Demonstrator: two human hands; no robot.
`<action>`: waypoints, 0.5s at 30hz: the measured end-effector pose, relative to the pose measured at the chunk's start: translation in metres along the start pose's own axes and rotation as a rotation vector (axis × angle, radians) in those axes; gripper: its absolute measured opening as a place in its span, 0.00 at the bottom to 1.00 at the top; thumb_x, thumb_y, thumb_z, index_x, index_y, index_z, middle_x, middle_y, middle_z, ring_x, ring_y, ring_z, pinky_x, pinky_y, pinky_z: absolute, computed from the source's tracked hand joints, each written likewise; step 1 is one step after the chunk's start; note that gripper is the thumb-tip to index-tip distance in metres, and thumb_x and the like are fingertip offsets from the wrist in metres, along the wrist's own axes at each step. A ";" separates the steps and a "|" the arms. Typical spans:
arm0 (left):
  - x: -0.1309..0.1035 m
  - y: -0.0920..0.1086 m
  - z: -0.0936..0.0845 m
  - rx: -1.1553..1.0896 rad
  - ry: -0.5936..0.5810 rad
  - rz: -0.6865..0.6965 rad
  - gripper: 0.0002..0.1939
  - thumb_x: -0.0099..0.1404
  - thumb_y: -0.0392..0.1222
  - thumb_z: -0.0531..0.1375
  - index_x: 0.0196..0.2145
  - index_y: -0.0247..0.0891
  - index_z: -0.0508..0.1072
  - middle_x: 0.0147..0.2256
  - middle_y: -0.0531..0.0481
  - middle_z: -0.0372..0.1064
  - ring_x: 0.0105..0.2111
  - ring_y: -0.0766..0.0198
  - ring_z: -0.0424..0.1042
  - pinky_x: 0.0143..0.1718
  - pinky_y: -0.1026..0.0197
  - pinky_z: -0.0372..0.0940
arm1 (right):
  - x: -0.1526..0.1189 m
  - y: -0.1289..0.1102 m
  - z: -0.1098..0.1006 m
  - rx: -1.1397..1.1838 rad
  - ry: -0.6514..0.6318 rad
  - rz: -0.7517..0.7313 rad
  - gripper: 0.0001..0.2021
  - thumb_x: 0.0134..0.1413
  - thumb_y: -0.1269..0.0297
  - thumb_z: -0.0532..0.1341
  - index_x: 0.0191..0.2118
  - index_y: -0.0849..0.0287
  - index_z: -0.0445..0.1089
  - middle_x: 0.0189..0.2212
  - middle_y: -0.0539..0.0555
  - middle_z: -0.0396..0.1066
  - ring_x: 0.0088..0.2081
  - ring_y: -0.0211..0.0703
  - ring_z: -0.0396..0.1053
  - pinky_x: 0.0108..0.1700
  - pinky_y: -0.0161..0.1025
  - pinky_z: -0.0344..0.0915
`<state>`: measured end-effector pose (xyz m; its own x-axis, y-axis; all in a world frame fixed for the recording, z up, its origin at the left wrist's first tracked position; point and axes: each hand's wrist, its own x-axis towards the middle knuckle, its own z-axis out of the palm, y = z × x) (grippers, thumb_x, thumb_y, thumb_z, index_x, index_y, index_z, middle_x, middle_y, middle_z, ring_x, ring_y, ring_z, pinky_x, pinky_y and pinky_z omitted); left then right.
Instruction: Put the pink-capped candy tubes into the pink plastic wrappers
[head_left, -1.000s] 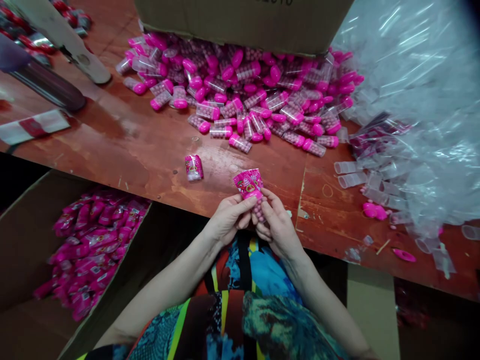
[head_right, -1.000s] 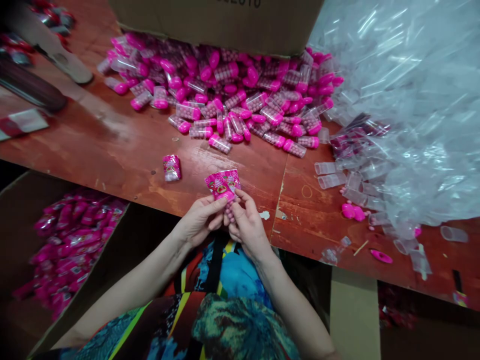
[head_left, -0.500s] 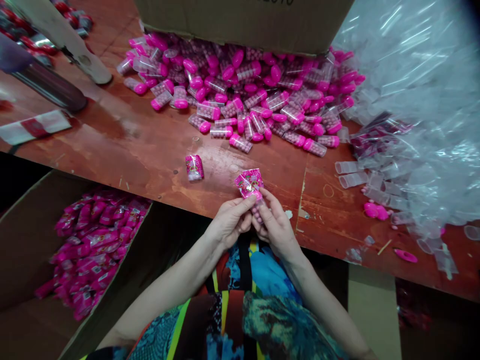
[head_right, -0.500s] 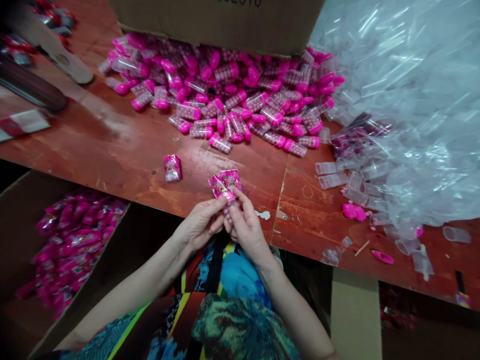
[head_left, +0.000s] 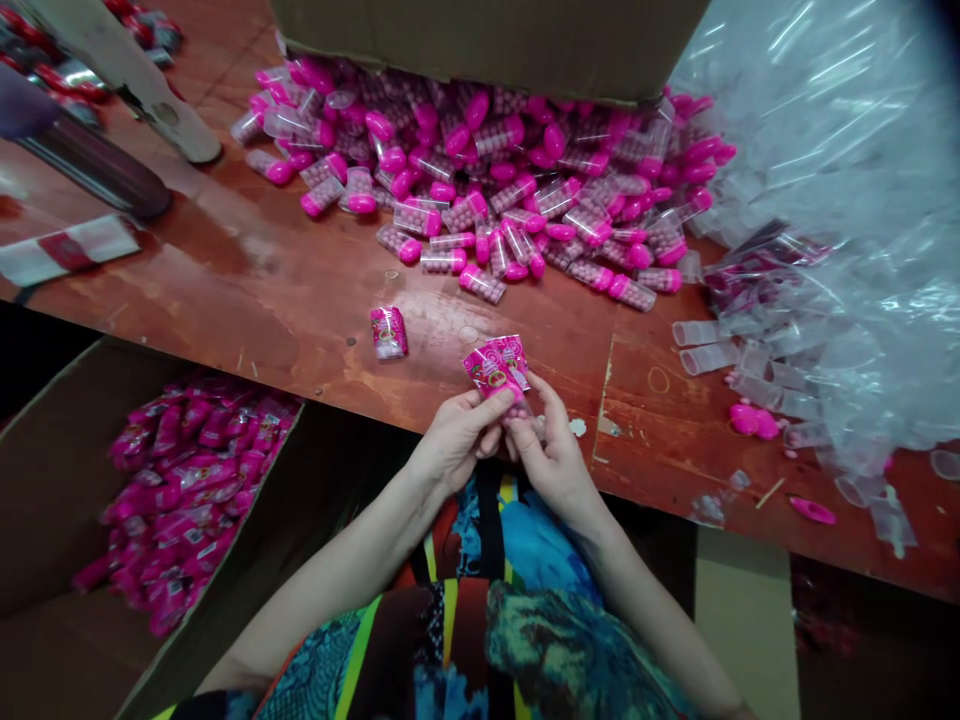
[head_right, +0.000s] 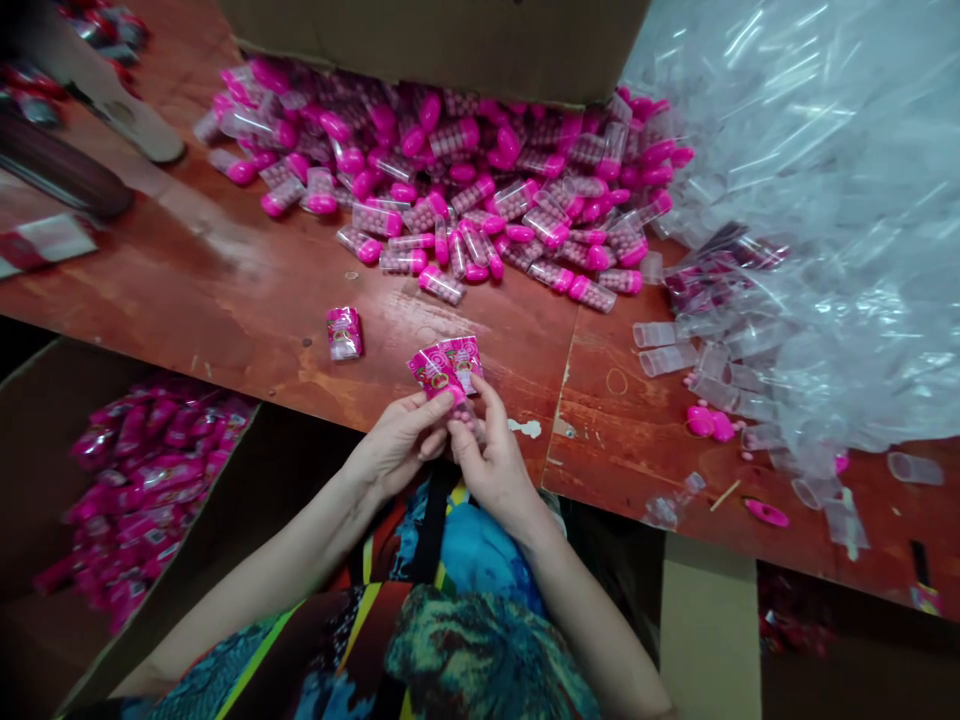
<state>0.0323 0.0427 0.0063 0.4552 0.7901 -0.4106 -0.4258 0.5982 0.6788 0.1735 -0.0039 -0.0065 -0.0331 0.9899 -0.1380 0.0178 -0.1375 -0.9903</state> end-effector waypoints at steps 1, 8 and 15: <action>0.000 0.001 0.000 -0.013 -0.027 -0.003 0.18 0.63 0.53 0.71 0.35 0.34 0.76 0.15 0.59 0.60 0.15 0.73 0.56 0.21 0.66 0.52 | 0.000 -0.004 0.001 0.082 0.004 0.031 0.35 0.69 0.49 0.61 0.74 0.49 0.50 0.34 0.50 0.68 0.29 0.39 0.66 0.30 0.38 0.65; -0.005 0.002 0.000 0.129 -0.119 0.023 0.22 0.66 0.59 0.67 0.36 0.33 0.78 0.21 0.50 0.71 0.15 0.74 0.57 0.19 0.65 0.45 | -0.002 -0.011 0.002 0.269 -0.062 0.098 0.35 0.71 0.46 0.58 0.75 0.48 0.47 0.23 0.42 0.59 0.17 0.34 0.47 0.18 0.34 0.45; -0.005 0.002 0.001 0.181 -0.032 -0.013 0.22 0.63 0.56 0.70 0.27 0.33 0.75 0.22 0.48 0.72 0.15 0.75 0.57 0.17 0.65 0.43 | -0.001 -0.005 -0.002 0.075 -0.018 -0.018 0.32 0.70 0.46 0.59 0.73 0.48 0.52 0.29 0.47 0.62 0.28 0.42 0.62 0.29 0.41 0.62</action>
<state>0.0297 0.0402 0.0101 0.4857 0.7761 -0.4022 -0.2738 0.5721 0.7731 0.1753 -0.0041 -0.0018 -0.0503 0.9916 -0.1194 -0.0579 -0.1223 -0.9908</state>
